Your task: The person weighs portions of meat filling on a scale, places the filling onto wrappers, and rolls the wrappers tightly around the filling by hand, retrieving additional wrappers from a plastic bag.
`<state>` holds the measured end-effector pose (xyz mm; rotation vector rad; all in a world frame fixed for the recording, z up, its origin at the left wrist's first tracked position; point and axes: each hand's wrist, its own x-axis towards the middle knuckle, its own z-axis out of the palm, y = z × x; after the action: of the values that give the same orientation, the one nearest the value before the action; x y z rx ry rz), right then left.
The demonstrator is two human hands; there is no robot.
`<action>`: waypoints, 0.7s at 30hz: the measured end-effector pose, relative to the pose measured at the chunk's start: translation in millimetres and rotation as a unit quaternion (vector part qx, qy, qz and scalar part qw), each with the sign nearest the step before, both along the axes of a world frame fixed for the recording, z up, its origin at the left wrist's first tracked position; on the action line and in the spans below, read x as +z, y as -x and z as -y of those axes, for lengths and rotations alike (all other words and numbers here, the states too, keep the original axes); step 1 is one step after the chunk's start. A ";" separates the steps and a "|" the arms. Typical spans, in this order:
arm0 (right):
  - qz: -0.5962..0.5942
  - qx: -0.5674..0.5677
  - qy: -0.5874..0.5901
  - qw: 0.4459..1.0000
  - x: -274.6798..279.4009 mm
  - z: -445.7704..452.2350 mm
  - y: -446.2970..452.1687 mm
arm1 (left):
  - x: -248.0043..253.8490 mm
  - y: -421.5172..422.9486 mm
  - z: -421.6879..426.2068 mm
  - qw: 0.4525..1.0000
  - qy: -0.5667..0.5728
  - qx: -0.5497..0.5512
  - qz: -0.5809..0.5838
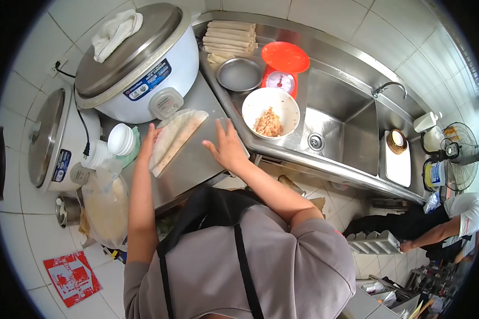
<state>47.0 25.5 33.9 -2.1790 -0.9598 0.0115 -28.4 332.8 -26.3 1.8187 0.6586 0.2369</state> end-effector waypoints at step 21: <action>0.092 0.444 0.123 0.883 -24.7 -136.2 -40.8 | -2.6 -7.4 18.8 0.991 -0.112 0.049 0.048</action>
<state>87.8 161.6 9.1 -1.7742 -2.0880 0.3849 -21.0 314.0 -28.9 1.9760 0.6748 0.4775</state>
